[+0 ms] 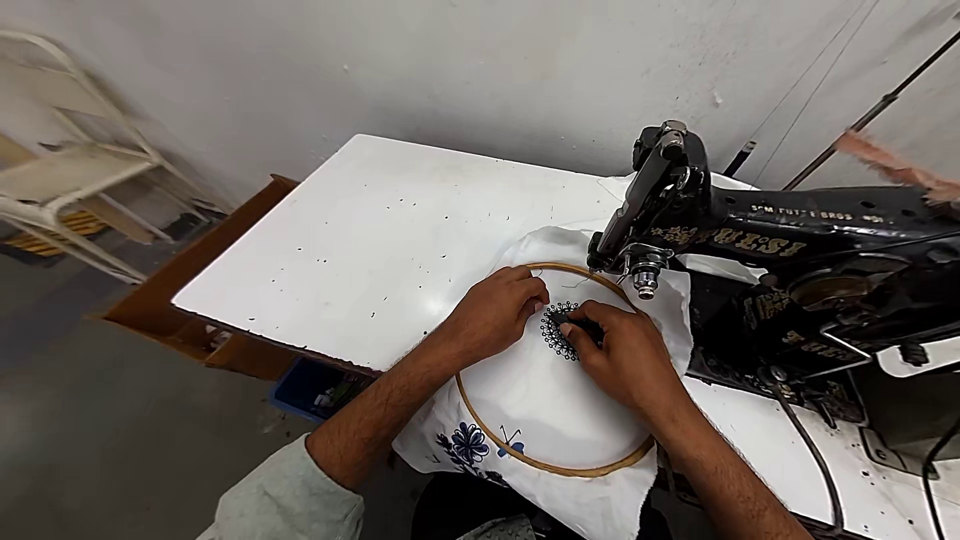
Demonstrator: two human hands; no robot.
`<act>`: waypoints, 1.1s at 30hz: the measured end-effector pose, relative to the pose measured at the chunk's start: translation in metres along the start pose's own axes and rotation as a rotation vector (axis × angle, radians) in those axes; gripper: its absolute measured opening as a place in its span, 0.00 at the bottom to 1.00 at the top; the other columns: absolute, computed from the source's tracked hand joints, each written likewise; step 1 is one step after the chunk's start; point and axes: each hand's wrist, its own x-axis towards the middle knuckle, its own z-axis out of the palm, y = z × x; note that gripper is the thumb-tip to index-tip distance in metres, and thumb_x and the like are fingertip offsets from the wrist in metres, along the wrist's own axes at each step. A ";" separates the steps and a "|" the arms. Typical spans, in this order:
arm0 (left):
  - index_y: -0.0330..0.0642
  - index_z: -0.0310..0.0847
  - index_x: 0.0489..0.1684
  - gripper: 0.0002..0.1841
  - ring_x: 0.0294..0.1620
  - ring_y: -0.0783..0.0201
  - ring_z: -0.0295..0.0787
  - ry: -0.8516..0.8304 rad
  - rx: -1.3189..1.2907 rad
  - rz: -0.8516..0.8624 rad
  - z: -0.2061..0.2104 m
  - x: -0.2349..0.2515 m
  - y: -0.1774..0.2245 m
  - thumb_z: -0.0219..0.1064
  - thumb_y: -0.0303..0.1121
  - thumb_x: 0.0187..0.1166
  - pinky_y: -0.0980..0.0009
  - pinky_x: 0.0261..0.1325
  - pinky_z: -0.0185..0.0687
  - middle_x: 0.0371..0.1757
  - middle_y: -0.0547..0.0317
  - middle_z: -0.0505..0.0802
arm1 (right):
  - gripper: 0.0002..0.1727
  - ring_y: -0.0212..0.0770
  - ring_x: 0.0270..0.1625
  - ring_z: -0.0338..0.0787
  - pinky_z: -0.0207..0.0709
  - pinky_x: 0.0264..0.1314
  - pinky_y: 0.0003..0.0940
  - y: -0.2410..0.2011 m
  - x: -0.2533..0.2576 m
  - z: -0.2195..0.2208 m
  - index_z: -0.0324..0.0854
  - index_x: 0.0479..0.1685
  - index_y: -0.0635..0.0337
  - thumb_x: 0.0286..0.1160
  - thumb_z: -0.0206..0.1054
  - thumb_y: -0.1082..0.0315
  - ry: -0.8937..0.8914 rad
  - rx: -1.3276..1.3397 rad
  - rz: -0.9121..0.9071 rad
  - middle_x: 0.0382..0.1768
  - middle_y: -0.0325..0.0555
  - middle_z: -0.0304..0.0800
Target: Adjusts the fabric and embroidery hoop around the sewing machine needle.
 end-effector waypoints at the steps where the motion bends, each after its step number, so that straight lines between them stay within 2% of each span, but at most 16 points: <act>1: 0.42 0.90 0.47 0.08 0.53 0.57 0.87 -0.023 -0.002 0.017 -0.001 0.004 -0.001 0.63 0.29 0.85 0.58 0.61 0.83 0.46 0.54 0.90 | 0.07 0.34 0.34 0.89 0.83 0.37 0.41 0.001 0.001 0.000 0.90 0.39 0.49 0.80 0.70 0.58 -0.004 0.017 0.001 0.30 0.34 0.88; 6: 0.42 0.89 0.45 0.06 0.51 0.58 0.86 -0.136 -0.015 0.034 -0.005 0.015 -0.006 0.66 0.29 0.84 0.59 0.59 0.83 0.45 0.55 0.88 | 0.07 0.36 0.33 0.88 0.82 0.35 0.41 -0.002 0.002 -0.001 0.90 0.38 0.49 0.79 0.71 0.59 -0.006 0.002 0.014 0.29 0.35 0.88; 9: 0.44 0.89 0.44 0.06 0.51 0.59 0.87 -0.110 0.011 0.079 0.000 0.015 -0.008 0.65 0.31 0.84 0.58 0.57 0.84 0.44 0.57 0.88 | 0.07 0.36 0.33 0.88 0.81 0.35 0.41 -0.004 0.002 0.001 0.90 0.38 0.49 0.79 0.70 0.58 0.005 -0.045 -0.002 0.29 0.35 0.86; 15: 0.40 0.84 0.41 0.08 0.54 0.54 0.86 -0.045 0.191 0.228 0.009 0.013 -0.006 0.59 0.28 0.85 0.58 0.59 0.84 0.44 0.53 0.86 | 0.07 0.36 0.33 0.87 0.82 0.34 0.41 -0.002 0.000 0.009 0.88 0.36 0.51 0.79 0.69 0.61 0.045 -0.009 -0.049 0.29 0.36 0.85; 18: 0.41 0.83 0.41 0.07 0.54 0.55 0.86 -0.017 0.094 0.140 0.009 0.010 -0.006 0.58 0.28 0.85 0.58 0.57 0.84 0.45 0.53 0.87 | 0.07 0.34 0.33 0.88 0.82 0.35 0.38 -0.001 -0.003 0.007 0.90 0.37 0.51 0.79 0.69 0.62 0.104 0.025 -0.045 0.29 0.34 0.87; 22: 0.39 0.80 0.42 0.08 0.39 0.63 0.82 0.041 -0.210 -0.022 0.001 0.011 -0.011 0.57 0.30 0.89 0.64 0.45 0.81 0.40 0.56 0.83 | 0.07 0.36 0.34 0.88 0.83 0.37 0.41 0.005 -0.003 0.000 0.89 0.40 0.52 0.79 0.69 0.61 0.084 0.004 -0.057 0.31 0.36 0.87; 24: 0.39 0.81 0.42 0.08 0.34 0.66 0.80 0.058 -0.280 -0.067 0.000 0.012 -0.013 0.58 0.31 0.89 0.67 0.40 0.79 0.37 0.57 0.84 | 0.08 0.37 0.35 0.88 0.83 0.36 0.42 0.008 -0.003 -0.003 0.89 0.42 0.51 0.79 0.69 0.59 0.040 -0.028 -0.097 0.32 0.36 0.87; 27: 0.38 0.83 0.42 0.07 0.34 0.67 0.81 0.072 -0.277 -0.054 0.001 0.012 -0.013 0.60 0.29 0.87 0.69 0.40 0.79 0.37 0.57 0.84 | 0.10 0.38 0.37 0.89 0.83 0.38 0.43 0.013 -0.004 -0.005 0.90 0.44 0.50 0.80 0.67 0.57 -0.015 -0.058 -0.169 0.34 0.36 0.88; 33: 0.38 0.85 0.42 0.07 0.36 0.66 0.83 0.080 -0.228 -0.022 0.004 0.012 -0.014 0.62 0.29 0.86 0.69 0.44 0.81 0.37 0.57 0.85 | 0.11 0.33 0.40 0.90 0.85 0.42 0.38 0.020 -0.001 -0.007 0.91 0.46 0.48 0.79 0.65 0.56 -0.062 -0.021 -0.276 0.38 0.33 0.90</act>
